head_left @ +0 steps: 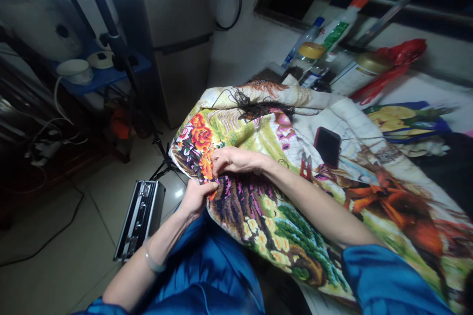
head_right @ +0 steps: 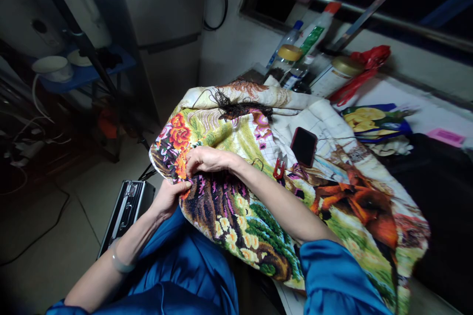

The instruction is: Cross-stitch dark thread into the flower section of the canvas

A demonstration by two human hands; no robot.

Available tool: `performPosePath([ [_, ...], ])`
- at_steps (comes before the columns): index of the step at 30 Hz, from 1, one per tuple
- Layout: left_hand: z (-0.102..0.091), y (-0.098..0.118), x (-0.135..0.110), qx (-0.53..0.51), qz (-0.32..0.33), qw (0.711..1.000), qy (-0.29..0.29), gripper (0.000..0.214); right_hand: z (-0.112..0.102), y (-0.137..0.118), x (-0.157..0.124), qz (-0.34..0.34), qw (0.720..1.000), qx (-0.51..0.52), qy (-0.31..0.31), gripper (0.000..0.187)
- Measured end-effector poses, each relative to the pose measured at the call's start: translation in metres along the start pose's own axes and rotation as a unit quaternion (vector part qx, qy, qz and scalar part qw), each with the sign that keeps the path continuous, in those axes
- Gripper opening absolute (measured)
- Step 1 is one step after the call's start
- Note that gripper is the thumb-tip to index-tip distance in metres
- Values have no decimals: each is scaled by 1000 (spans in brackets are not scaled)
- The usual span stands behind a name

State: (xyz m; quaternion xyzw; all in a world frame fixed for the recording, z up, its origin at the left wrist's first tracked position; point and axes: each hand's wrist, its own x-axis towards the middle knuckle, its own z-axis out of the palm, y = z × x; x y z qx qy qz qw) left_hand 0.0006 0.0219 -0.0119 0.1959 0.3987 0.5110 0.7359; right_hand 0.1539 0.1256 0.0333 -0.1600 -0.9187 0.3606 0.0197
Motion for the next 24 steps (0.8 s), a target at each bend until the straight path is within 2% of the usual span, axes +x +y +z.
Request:
performPosePath([
  [9, 2, 1, 0, 6, 1, 1000, -1, 53, -1, 1, 1, 1, 1000, 3, -7, 24],
  [18, -2, -3, 2, 7, 7, 1000, -8, 52, 3, 1, 0, 13, 999, -45, 13, 23],
  [21, -1, -2, 0, 3, 5, 1000, -4, 51, 4, -6, -2, 11, 998, -60, 24, 22],
  [24, -1, 0, -2, -12, -10, 1000, 3, 47, 11, -24, -10, 21, 993, -102, 62, 20],
])
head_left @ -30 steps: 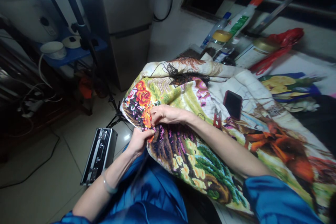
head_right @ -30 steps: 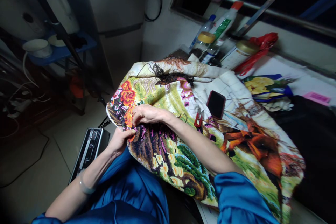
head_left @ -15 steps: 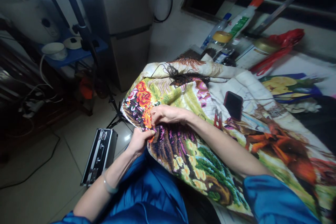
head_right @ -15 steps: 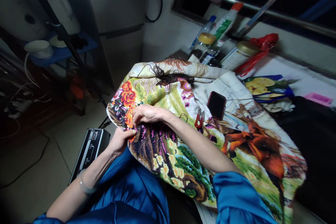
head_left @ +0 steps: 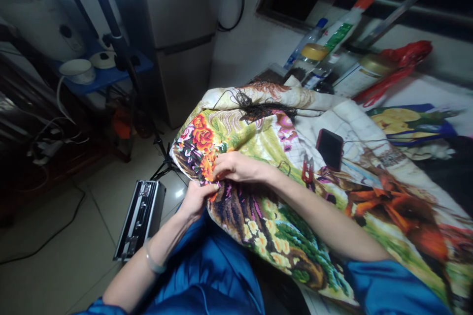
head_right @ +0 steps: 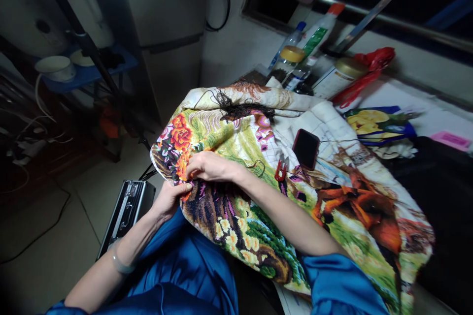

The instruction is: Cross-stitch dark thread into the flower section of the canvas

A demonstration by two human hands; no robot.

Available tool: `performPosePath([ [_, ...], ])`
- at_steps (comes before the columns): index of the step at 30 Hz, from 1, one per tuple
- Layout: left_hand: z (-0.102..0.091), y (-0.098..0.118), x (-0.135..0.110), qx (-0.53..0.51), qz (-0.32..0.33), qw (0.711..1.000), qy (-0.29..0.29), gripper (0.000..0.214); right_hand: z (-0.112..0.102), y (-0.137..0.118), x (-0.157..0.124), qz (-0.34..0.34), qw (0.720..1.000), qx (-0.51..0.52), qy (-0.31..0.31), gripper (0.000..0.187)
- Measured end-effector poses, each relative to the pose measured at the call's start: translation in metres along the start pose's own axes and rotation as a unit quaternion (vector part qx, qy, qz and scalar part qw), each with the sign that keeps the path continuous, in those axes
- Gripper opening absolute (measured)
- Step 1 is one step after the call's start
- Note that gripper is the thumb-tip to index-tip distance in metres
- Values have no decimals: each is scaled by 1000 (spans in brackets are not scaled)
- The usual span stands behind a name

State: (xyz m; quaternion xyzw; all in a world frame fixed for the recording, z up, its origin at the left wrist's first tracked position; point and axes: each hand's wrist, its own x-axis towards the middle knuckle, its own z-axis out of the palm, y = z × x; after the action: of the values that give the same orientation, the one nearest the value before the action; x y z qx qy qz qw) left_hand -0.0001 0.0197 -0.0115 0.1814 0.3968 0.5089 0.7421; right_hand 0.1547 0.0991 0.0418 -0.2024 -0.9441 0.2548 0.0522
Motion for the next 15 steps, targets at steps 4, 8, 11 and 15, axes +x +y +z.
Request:
performPosePath([
  [4, -4, 0, -1, -40, -53, 998, 10, 29, 15, -28, -15, 13, 986, -159, 53, 17],
  [8, -5, -1, -1, -82, -98, 992, 13, 20, 38, -42, -18, -15, 940, -312, 139, 23],
  [11, -4, -2, -1, -99, -104, 990, 2, 22, 48, -51, -20, -32, 924, -301, 235, 26],
  [15, -4, -8, -4, -109, -91, 990, 7, 24, 51, -77, -43, -11, 955, 51, 293, 19],
])
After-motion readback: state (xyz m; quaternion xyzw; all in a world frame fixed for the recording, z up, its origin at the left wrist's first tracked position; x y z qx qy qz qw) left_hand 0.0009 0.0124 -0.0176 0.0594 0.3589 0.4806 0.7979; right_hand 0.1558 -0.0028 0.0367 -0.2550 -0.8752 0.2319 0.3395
